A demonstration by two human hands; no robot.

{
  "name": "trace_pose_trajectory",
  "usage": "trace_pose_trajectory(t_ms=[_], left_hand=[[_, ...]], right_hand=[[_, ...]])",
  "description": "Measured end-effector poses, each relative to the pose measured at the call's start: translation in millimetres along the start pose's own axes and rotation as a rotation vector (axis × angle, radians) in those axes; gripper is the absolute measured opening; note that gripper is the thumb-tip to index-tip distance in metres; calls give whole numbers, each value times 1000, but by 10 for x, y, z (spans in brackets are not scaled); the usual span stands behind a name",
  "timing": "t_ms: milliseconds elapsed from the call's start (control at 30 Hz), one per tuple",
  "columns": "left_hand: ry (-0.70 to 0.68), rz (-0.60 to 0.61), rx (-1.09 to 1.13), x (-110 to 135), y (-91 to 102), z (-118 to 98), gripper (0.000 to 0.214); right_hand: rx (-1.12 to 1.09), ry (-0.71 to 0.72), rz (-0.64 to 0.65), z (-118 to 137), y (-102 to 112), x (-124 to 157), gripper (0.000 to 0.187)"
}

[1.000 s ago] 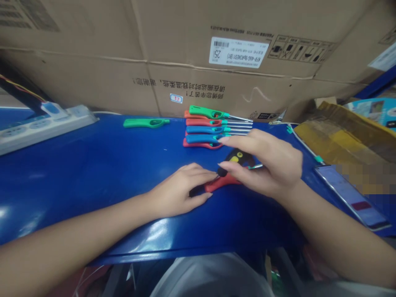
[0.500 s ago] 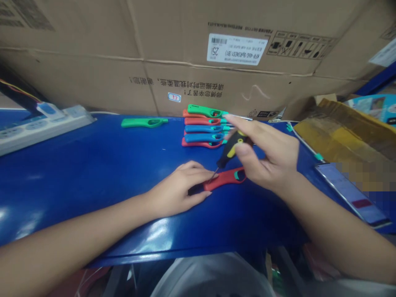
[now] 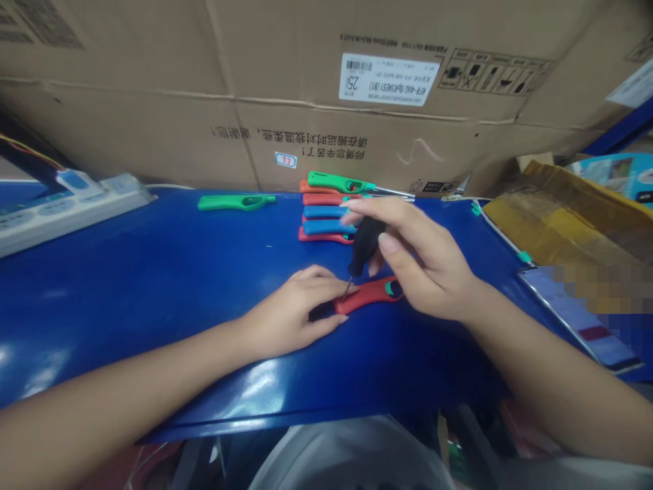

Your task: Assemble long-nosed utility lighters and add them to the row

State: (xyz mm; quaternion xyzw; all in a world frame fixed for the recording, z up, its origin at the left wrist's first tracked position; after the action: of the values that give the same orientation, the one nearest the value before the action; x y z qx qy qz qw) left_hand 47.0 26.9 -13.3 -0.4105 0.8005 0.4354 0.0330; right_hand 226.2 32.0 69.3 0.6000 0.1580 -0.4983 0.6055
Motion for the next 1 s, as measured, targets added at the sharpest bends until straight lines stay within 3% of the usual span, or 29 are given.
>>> trace_pose_trajectory(t_ms=[67, 200, 333, 400, 500, 567, 667, 733, 867, 933, 1000], left_hand=[[-6, -3, -9, 1, 3, -3, 35], [-10, -12, -12, 9, 4, 1, 35], [16, -3, 0, 5, 4, 2, 34], [21, -2, -6, 6, 3, 4, 32], [13, 1, -18, 11, -2, 10, 30], [16, 3, -15, 10, -3, 17, 32], [20, 6, -4, 3, 2, 14, 34], [12, 3, -6, -1, 7, 3, 34], [-6, -11, -16, 2, 7, -2, 36], [-4, -19, -15, 6, 3, 8, 37], [-4, -25, -18, 10, 1, 18, 38]], right_hand=[[-7, -49, -53, -22, 8, 1, 30], [157, 76, -157, 18, 40, 9, 28], [-97, -103, 0, -41, -90, 34, 43], [-181, -147, 13, -49, -132, 58, 44], [7, 23, -144, 23, -68, 69, 40], [63, 71, -154, 63, -39, 62, 39], [-122, -126, 9, 22, -64, 44, 47], [-172, -185, 23, -6, -54, 37, 46], [116, 40, -150, 18, 48, 15, 30], [149, 81, -136, 28, 55, 0, 29], [31, 1, -52, 19, 37, -21, 36]])
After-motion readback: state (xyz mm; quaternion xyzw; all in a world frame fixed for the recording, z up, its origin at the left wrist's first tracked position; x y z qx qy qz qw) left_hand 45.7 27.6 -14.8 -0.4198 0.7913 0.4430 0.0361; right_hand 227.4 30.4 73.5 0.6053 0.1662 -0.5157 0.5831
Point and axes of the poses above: each hand's wrist, its own x-axis away from the middle knuckle, its own y-axis out of the back of the hand, z = x × y, the point moved 4 cm from there along -x, towards the middle knuckle, and after that the axes turned 7 degrees about -z, right-handed, at the moved point
